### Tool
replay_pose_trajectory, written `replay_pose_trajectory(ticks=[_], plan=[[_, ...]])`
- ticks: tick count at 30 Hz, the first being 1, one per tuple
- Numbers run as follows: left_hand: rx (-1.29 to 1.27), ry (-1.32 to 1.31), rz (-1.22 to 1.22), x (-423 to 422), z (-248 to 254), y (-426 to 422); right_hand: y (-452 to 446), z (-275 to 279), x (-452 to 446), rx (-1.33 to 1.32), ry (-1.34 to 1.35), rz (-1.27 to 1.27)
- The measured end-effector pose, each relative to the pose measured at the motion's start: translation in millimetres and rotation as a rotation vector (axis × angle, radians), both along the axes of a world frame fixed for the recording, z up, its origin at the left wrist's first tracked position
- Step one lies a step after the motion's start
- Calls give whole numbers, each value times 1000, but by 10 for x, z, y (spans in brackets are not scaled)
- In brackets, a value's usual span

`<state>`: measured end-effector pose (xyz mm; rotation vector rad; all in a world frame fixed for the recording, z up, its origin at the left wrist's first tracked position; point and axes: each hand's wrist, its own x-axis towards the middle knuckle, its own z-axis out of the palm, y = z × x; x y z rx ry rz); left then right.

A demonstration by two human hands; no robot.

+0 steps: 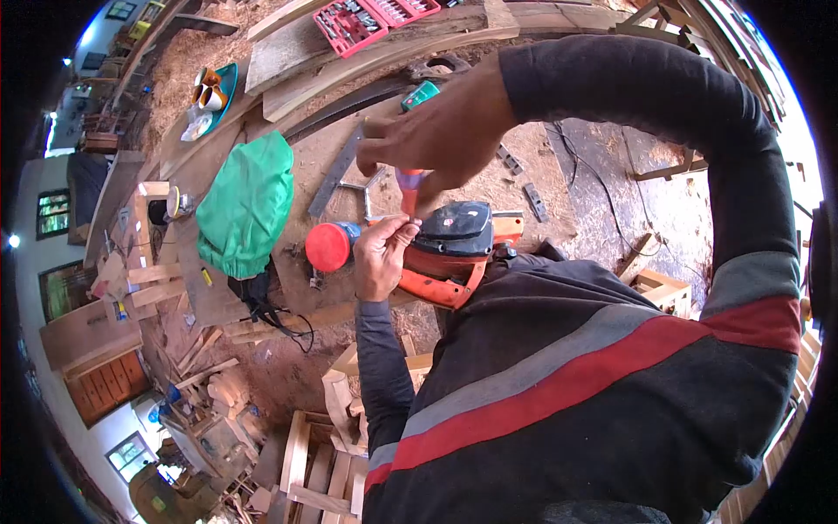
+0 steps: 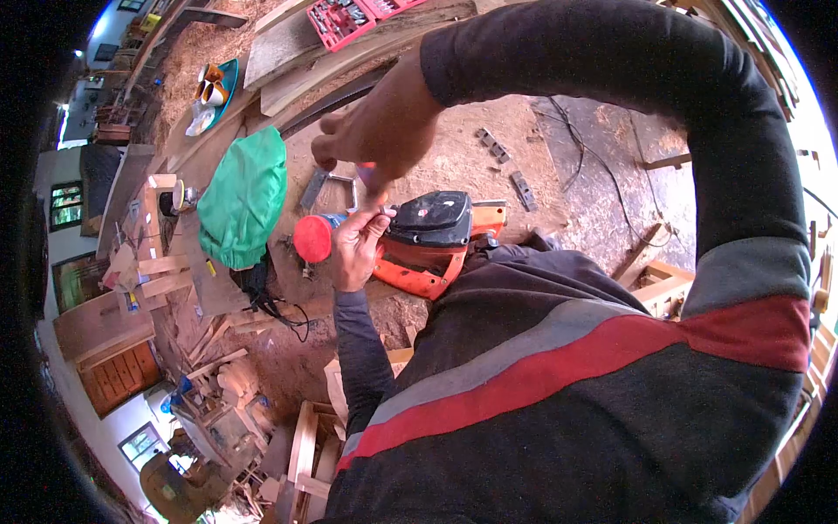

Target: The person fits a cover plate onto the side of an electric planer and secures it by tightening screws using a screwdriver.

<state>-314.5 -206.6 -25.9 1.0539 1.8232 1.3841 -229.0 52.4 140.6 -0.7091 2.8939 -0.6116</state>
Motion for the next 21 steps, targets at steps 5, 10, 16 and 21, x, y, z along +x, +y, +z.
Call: replay_pose_trajectory(ticks=[5, 10, 16, 21], plan=[[24, 65, -13, -8, -69, -4, -14, -3, -161, 197, -110, 147], [-12, 67, -2, -24, -90, -6, 51, -186, -87, -77, 157, 107], [72, 82, 44, 56, -6, 27, -10, 72, -78, 42, -236, -102], [77, 143, 86, 96, -58, -11, -3, 38, -42, -82, -73, 132]])
